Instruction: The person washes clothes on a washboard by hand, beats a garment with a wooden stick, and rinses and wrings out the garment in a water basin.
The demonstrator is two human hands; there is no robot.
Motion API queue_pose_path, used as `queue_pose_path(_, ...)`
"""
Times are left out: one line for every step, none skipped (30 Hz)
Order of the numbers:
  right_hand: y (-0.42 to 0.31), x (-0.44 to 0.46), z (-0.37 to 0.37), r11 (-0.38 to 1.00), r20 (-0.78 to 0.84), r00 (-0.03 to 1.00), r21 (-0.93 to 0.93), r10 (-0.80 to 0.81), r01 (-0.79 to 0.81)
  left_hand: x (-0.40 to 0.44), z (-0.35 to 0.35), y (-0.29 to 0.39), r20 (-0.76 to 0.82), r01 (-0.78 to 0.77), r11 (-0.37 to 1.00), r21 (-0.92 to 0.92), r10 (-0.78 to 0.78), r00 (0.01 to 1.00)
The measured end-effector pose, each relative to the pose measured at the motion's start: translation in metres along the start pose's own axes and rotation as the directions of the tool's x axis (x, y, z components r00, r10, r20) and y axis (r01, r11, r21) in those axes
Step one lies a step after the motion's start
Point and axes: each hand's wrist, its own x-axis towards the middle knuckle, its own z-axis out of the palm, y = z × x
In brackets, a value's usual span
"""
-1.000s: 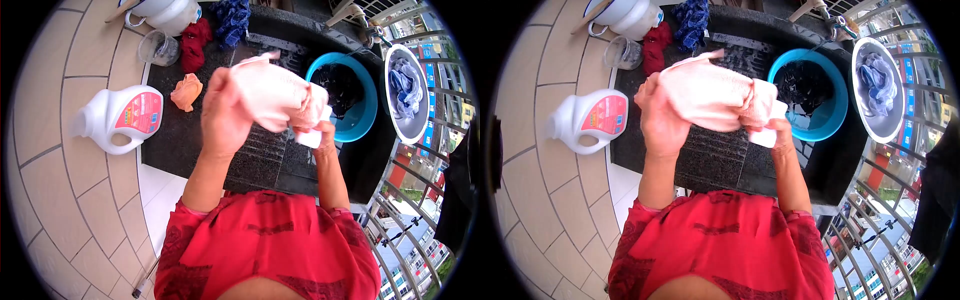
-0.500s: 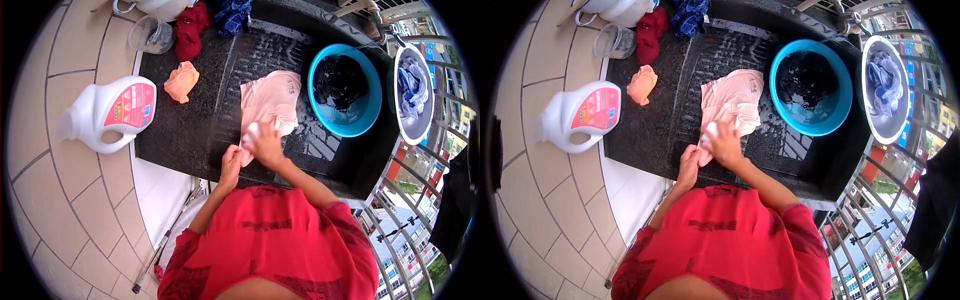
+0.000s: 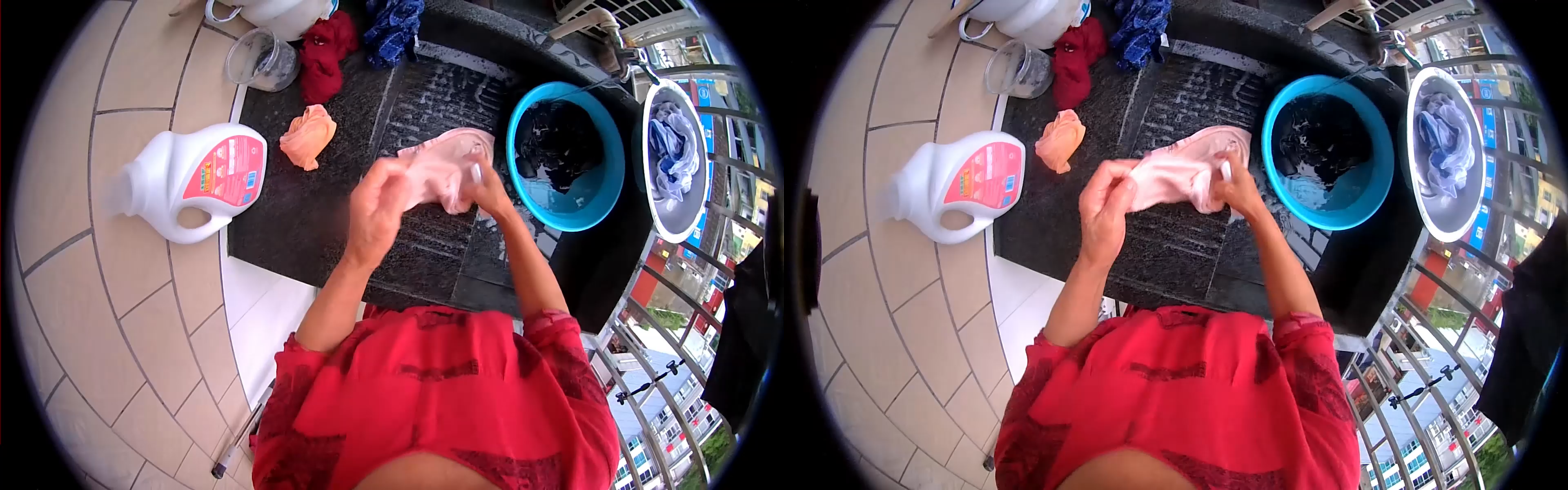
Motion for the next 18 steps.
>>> queue_pose_path(-0.014,-0.008,-0.012,0.989,0.190,0.978,0.102,0.090,-0.111,0.005,0.006,0.017,0.002,-0.007,1.000,-0.008,0.008,1.000)
queue_pose_path(-0.020,-0.016,-0.018,0.981,0.205,0.973,0.140,0.105,-0.135,0.009,0.011,0.035,0.074,-0.219,0.975,0.031,0.216,0.974)
queue_pose_path(-0.022,-0.025,-0.024,0.970,0.224,0.967,0.179,0.120,-0.162,0.008,0.013,0.044,0.150,-0.420,0.906,0.058,0.408,0.901)
queue_pose_path(-0.021,-0.034,-0.033,0.944,0.263,0.958,0.273,0.113,-0.186,-0.001,0.006,0.048,0.266,-0.245,0.968,0.052,0.223,0.938)
queue_pose_path(-0.014,-0.039,-0.040,0.944,0.266,0.958,0.274,0.110,-0.185,-0.007,0.000,0.041,0.332,-0.057,0.989,0.139,0.008,0.943)
queue_pose_path(-0.003,-0.044,-0.045,0.914,0.223,0.948,0.287,0.227,-0.286,-0.011,-0.005,0.016,0.378,-0.128,0.966,0.225,0.035,0.925)
queue_pose_path(0.008,-0.049,-0.047,0.871,0.181,0.921,0.303,0.345,-0.386,-0.018,-0.011,-0.017,0.427,-0.199,0.932,0.304,0.053,0.903)
queue_pose_path(0.017,-0.052,-0.048,0.848,0.061,0.913,0.351,0.403,-0.397,-0.031,-0.020,-0.046,0.523,-0.272,0.882,0.386,0.034,0.852)
queue_pose_path(0.024,-0.053,-0.048,0.826,-0.060,0.887,0.398,0.458,-0.400,-0.047,-0.027,-0.073,0.610,-0.352,0.821,0.451,0.005,0.792)
queue_pose_path(0.027,-0.052,-0.045,0.801,-0.117,0.872,0.468,0.475,-0.373,-0.068,-0.029,-0.094,0.627,-0.349,0.749,0.563,-0.112,0.771)
queue_pose_path(0.018,-0.050,-0.036,0.798,-0.119,0.867,0.465,0.484,-0.382,-0.089,-0.028,-0.106,0.626,-0.399,0.705,0.587,-0.082,0.776)
queue_pose_path(0.000,-0.046,-0.018,0.892,-0.180,0.917,0.357,0.357,-0.277,-0.101,-0.025,-0.106,0.632,-0.369,0.743,0.558,-0.092,0.769)
queue_pose_path(-0.014,-0.041,0.003,0.958,-0.219,0.952,0.237,0.214,-0.161,-0.109,-0.022,-0.106,0.636,-0.338,0.778,0.530,-0.101,0.765)
queue_pose_path(-0.015,-0.040,0.027,0.993,-0.141,0.990,0.117,-0.012,0.029,-0.115,-0.020,-0.105,0.632,-0.332,0.780,0.530,-0.103,0.768)
queue_pose_path(-0.015,-0.040,0.050,0.972,-0.035,0.972,0.019,-0.233,0.234,-0.120,-0.019,-0.104,0.645,-0.327,0.783,0.529,-0.120,0.754)
queue_pose_path(-0.023,-0.047,0.072,0.859,0.152,0.917,-0.321,-0.368,0.398,-0.123,-0.020,-0.103,0.659,-0.326,0.784,0.529,-0.137,0.740)
queue_pose_path(-0.028,-0.053,0.085,0.600,0.369,0.831,-0.576,-0.415,0.555,-0.125,-0.024,-0.099,0.652,-0.322,0.781,0.534,-0.138,0.746)
queue_pose_path(-0.022,-0.048,0.089,0.603,0.374,0.829,-0.569,-0.416,0.559,-0.129,-0.033,-0.090,0.606,-0.300,0.742,0.600,-0.176,0.776)
